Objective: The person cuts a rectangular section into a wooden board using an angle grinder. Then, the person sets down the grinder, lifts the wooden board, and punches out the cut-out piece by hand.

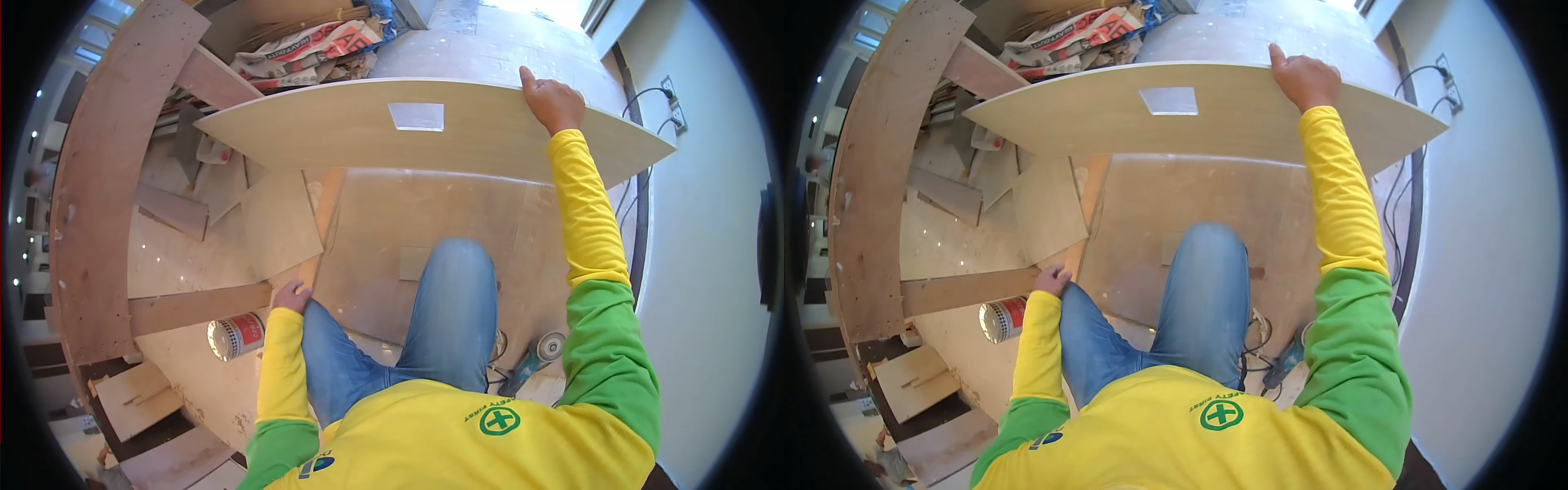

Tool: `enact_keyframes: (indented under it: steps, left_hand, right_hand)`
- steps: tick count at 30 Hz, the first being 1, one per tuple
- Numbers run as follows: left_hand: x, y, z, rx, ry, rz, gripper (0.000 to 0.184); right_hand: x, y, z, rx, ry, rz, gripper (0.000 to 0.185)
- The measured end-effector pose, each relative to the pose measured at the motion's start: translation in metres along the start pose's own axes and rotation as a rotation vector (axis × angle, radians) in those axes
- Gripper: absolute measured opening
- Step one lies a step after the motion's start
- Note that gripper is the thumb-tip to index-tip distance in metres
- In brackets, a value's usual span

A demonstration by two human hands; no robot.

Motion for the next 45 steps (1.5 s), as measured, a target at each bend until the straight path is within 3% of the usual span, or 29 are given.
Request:
enact_keyframes:
  steps: [3,5,8,13,15,17,20,25,29,30,31,33,36,39,45]
  left_hand:
    - [0.031,-0.03,-0.029,-0.011,-0.044,-0.134,0.055]
    - [0.044,-0.052,-0.031,0.129,-0.097,-0.161,0.058]
    - [0.079,-0.037,-0.035,0.101,-0.063,-0.161,0.057]
    - [0.145,0.05,-0.037,-0.048,-0.068,-0.418,0.052]
    - [0.175,0.118,-0.054,-0.095,0.003,-0.367,0.042]
    - [0.188,0.17,-0.06,-0.216,-0.041,-0.401,0.053]
    - [0.194,0.256,-0.071,-0.382,-0.096,-0.263,0.052]
    - [0.159,0.383,-0.063,-0.773,-0.241,-0.169,0.052]
    - [0.065,0.445,-0.04,-0.942,-0.402,-0.1,0.05]
    - [0.029,0.446,-0.033,-0.973,-0.409,0.091,0.051]
    - [-0.002,0.446,-0.032,-0.997,-0.413,0.282,0.053]
    - [-0.024,0.453,-0.066,-0.878,-0.653,0.636,0.058]
    - [-0.053,0.457,-0.079,-0.993,-0.78,0.492,0.058]
    - [-0.059,0.465,-0.075,-0.996,-0.737,0.618,0.058]
    - [-0.065,0.475,-0.052,-0.995,-0.66,0.559,0.055]
  right_hand:
    - [-0.005,0.002,0.006,-0.004,-0.028,0.004,0.074]
    - [-0.007,0.004,0.013,-0.025,-0.027,-0.014,0.074]
    - [0.003,0.0,0.011,-0.001,-0.034,0.011,0.074]
    - [-0.003,-0.001,0.018,-0.006,-0.031,0.005,0.074]
    - [-0.002,-0.003,0.021,-0.008,-0.027,-0.005,0.074]
    - [0.0,-0.003,0.02,-0.015,-0.022,-0.006,0.074]
    - [-0.007,-0.001,0.027,-0.017,-0.013,-0.028,0.074]
    - [-0.004,-0.004,0.029,-0.022,-0.02,-0.026,0.074]
    - [-0.008,-0.004,0.034,-0.049,-0.069,-0.048,0.074]
    - [-0.007,-0.003,0.037,-0.066,-0.053,-0.064,0.074]
    - [-0.01,-0.002,0.038,-0.072,-0.073,-0.057,0.073]
    - [-0.009,-0.003,0.036,-0.072,-0.103,-0.02,0.072]
    - [-0.008,-0.005,0.037,-0.08,-0.123,-0.021,0.071]
    - [-0.006,-0.005,0.035,-0.08,-0.09,-0.01,0.069]
    - [-0.007,-0.005,0.033,-0.07,-0.057,-0.036,0.069]
Point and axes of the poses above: each hand's wrist, its own z-axis towards the middle knuckle, its own x-axis out of the back of the hand, y = z × x, the point moved 7 cm from there along z, towards the middle knuckle, and after that the axes turned 7 degrees about -z, right-handed, at the moved point
